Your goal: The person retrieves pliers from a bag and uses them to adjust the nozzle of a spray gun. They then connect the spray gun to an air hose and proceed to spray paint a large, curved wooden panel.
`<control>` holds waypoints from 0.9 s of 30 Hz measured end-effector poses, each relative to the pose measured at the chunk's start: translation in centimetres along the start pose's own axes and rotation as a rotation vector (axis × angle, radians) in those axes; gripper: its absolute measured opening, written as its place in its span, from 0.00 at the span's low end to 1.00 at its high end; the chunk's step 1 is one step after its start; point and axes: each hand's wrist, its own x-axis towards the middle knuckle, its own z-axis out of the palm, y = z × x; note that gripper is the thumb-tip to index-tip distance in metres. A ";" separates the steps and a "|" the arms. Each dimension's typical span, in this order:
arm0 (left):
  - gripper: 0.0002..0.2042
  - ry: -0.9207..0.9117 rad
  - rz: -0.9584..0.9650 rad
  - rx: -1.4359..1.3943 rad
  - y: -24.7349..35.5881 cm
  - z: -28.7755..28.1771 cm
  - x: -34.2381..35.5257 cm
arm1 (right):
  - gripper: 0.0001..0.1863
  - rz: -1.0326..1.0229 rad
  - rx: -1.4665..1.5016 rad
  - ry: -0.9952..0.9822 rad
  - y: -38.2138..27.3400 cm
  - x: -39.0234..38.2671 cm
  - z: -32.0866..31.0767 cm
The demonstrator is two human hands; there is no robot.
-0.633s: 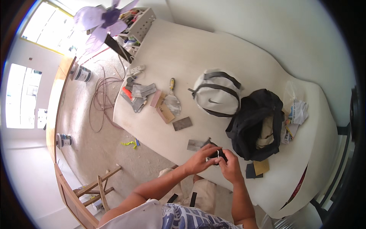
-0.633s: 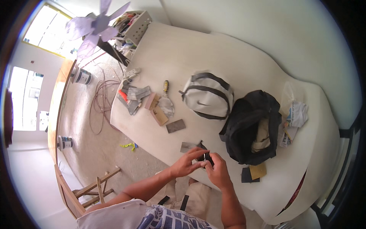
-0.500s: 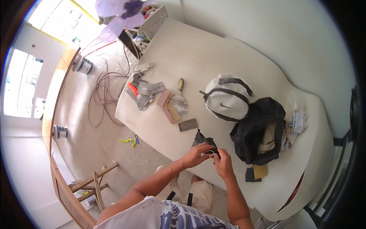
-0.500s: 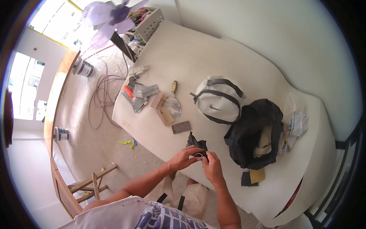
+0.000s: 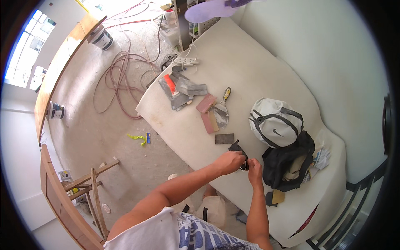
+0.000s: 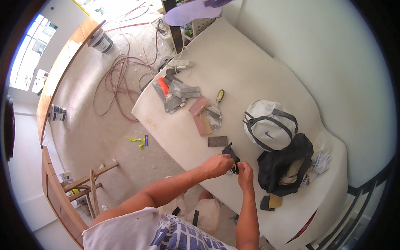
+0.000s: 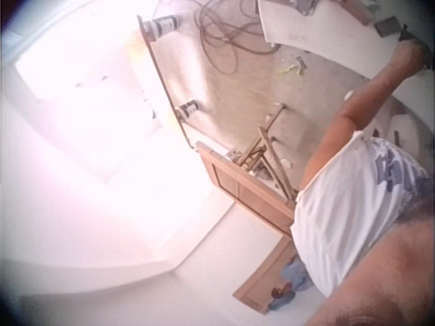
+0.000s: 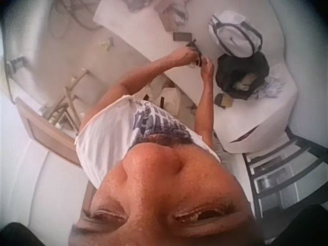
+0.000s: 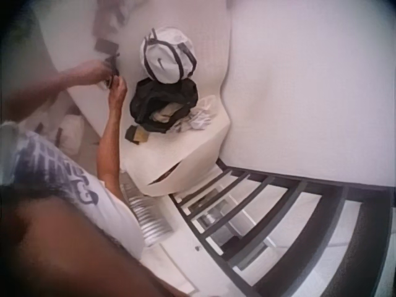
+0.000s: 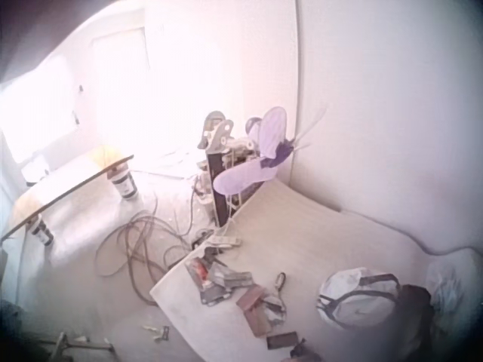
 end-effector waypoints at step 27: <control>0.16 -0.137 -0.133 -0.429 -4.5 1.6 4.5 | 0.07 -0.066 0.213 0.303 -0.1 0.3 2.1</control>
